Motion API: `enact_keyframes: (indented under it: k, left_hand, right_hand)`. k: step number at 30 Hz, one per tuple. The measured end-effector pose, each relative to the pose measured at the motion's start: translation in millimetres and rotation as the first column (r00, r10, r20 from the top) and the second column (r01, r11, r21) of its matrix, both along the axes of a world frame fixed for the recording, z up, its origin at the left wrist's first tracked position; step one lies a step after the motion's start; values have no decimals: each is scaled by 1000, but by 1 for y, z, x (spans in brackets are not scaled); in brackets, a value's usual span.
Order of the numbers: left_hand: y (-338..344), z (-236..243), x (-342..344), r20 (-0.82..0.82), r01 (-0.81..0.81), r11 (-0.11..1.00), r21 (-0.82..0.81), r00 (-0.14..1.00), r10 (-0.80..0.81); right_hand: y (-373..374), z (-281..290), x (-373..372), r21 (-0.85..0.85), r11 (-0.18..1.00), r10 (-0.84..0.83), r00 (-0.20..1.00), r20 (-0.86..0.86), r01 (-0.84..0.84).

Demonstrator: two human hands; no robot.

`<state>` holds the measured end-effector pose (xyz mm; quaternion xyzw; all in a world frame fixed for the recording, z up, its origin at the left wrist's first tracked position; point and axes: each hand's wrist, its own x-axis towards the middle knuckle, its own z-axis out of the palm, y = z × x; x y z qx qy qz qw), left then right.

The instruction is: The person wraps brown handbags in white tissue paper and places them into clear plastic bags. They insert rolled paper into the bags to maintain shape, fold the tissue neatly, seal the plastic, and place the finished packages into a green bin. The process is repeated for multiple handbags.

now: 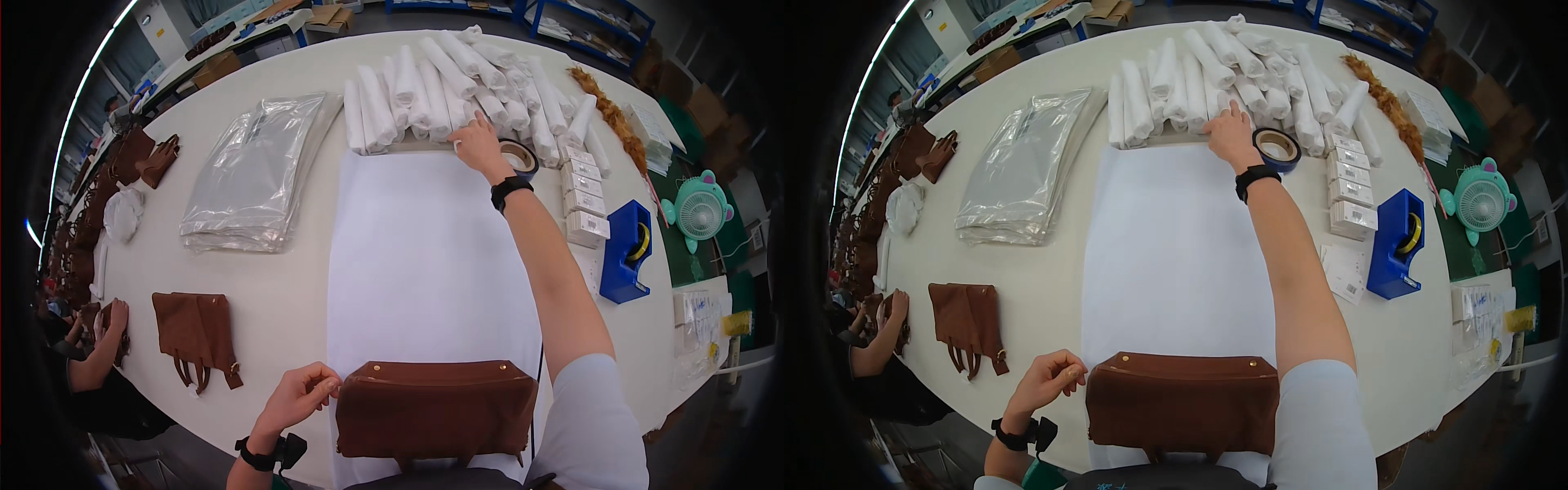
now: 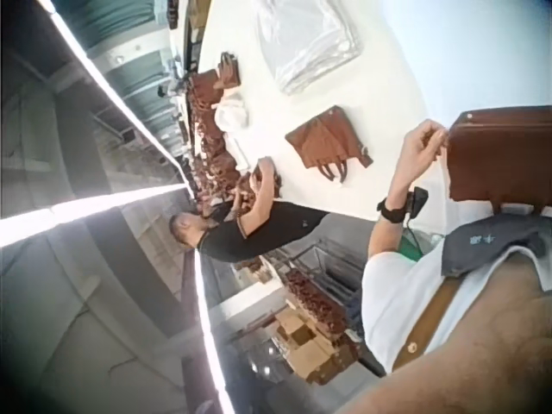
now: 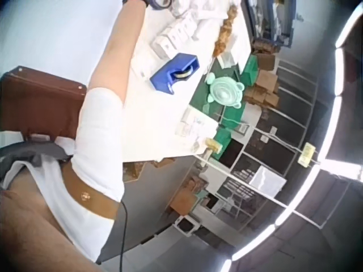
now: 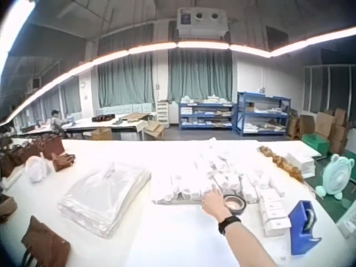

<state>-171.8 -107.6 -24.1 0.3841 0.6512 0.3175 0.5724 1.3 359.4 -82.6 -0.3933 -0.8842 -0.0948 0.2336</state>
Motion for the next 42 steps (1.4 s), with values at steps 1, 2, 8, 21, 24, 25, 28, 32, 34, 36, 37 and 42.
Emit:
enact_keyframes:
  k: [1, 2, 8, 21, 24, 25, 28, 32, 34, 36, 37, 42]
  left_hand:
    - [1, -4, 0, -16, 7, 1000, -6, 1000, -7]
    - [4, -7, -1, -33, 14, 1000, -12, 999, -15]
    - [27, -1, -12, -134, 32, 998, 60, 991, -24]
    - [118, -6, 5, -160, 373, 903, 212, 925, -345]
    - [115, -9, -1, -192, 416, 893, 171, 903, -383]
    - [110, -18, -7, -201, 393, 901, 182, 912, -357]
    - [96, -23, -20, -125, 231, 957, 176, 969, -211]
    - [108, 1, -22, -436, 253, 883, 395, 898, -62]
    - [118, 8, -17, -616, 320, 757, 570, 776, 136]
    - [135, 12, -13, -791, 526, 638, 563, 568, 229]
    - [146, 15, -5, -835, 592, 607, 530, 490, 252]
    - [160, -7, 2, -782, 769, 620, 157, 480, -398]
  right_hand:
    - [5, -2, -6, 21, 999, -50, 994, 100, 48]
    - [10, -4, -9, 48, 994, -102, 975, 199, 94]
    - [-17, 7, 18, 97, 967, 243, 967, -73, -235]
    - [5, -2, -41, 298, 939, 124, 978, 166, -170]
    - [13, -6, -52, 169, 977, 93, 971, 220, -132]
    - [7, -7, -51, 163, 970, 161, 980, 119, -179]
    - [-35, 17, -28, 138, 949, 302, 943, -144, -283]
    - [-126, 89, 62, 217, 956, 282, 834, -475, -200]
    - [-159, 93, 103, -67, 959, 122, 611, -783, -277]
    - [-187, 89, 135, -292, 854, -111, 397, -911, -431]
    - [-207, 92, 147, -435, 775, -258, 399, -880, -459]
    - [-263, 54, 187, -812, 266, -636, 539, -553, -519]
